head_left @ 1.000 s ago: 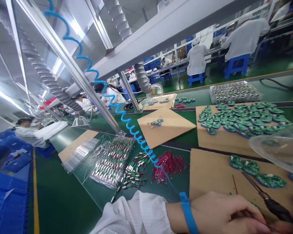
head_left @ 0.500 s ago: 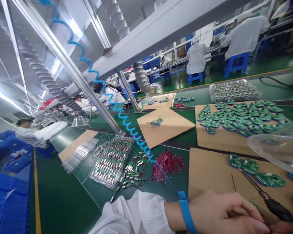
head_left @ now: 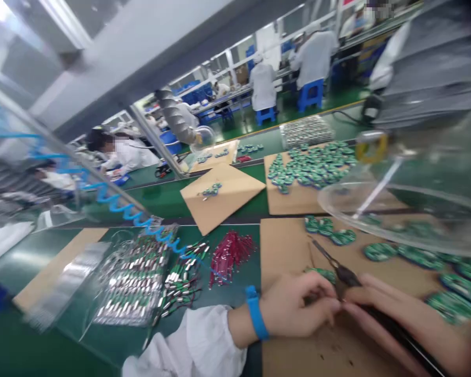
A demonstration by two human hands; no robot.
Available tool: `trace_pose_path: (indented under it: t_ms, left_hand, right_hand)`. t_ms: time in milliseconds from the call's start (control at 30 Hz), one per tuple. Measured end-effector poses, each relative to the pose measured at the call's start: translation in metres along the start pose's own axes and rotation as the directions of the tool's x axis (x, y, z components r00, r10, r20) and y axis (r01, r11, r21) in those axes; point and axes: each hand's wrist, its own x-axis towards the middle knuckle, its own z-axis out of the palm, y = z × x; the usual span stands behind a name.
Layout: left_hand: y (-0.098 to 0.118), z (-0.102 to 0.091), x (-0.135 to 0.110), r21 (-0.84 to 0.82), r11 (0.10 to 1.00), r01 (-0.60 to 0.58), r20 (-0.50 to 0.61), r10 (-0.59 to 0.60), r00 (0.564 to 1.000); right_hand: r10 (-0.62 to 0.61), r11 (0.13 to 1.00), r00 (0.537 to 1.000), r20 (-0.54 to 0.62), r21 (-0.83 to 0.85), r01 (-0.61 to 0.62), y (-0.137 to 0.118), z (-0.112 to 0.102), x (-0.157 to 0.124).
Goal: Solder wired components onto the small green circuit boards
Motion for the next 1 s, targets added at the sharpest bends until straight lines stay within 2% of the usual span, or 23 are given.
trace_pose_path:
  t_ms: [33,67,133,200,300,533,667,767,900,1000]
  left_hand:
    - [0.003,-0.001,-0.001,0.007,1.000,0.005,-0.033,-0.005,0.999]
    - [0.005,-0.003,-0.002,0.012,1.000,0.025,-0.068,-0.024,0.997]
    - [0.008,-0.006,-0.002,0.019,0.996,0.082,-0.174,-0.077,0.982]
    - [0.009,-0.010,0.001,0.008,0.992,0.129,-0.245,-0.123,0.962]
    - [0.008,-0.013,0.005,0.020,0.988,0.155,-0.274,-0.144,0.951]
    - [0.002,-0.021,0.011,0.151,0.981,0.123,-0.266,-0.079,0.961]
    - [0.008,-0.028,0.014,0.329,0.941,0.078,-0.213,-0.006,0.977]
    - [0.017,-0.031,0.019,0.398,0.916,0.041,-0.128,0.012,0.992]
    - [0.022,-0.034,0.027,0.418,0.908,0.019,-0.025,-0.009,1.000]
    - [0.022,-0.036,0.031,0.454,0.891,-0.004,0.000,0.005,1.000]
  right_hand:
    - [-0.039,0.999,0.988,0.147,-0.017,0.042,-0.009,-0.006,0.007]
    - [-0.022,0.999,0.982,0.187,-0.032,0.029,-0.017,-0.011,0.014]
    - [-0.009,1.000,0.984,0.175,-0.022,0.013,-0.028,-0.017,0.026]
    - [0.061,0.998,0.979,0.197,-0.022,-0.057,-0.031,-0.020,0.032]
    - [0.124,0.991,0.969,0.214,0.014,-0.130,-0.030,-0.019,0.030]
    - [0.136,0.987,0.960,0.245,0.050,-0.152,-0.028,-0.010,0.023]
    - [0.107,0.991,0.970,0.219,0.050,-0.121,-0.026,-0.019,0.026]
    - [0.192,0.969,0.961,0.200,0.116,-0.218,-0.024,-0.031,0.021]
    - [0.319,0.877,0.938,0.134,0.334,-0.346,-0.025,-0.048,0.007]
    - [0.422,0.837,0.902,0.096,0.342,-0.428,-0.029,-0.056,0.004]
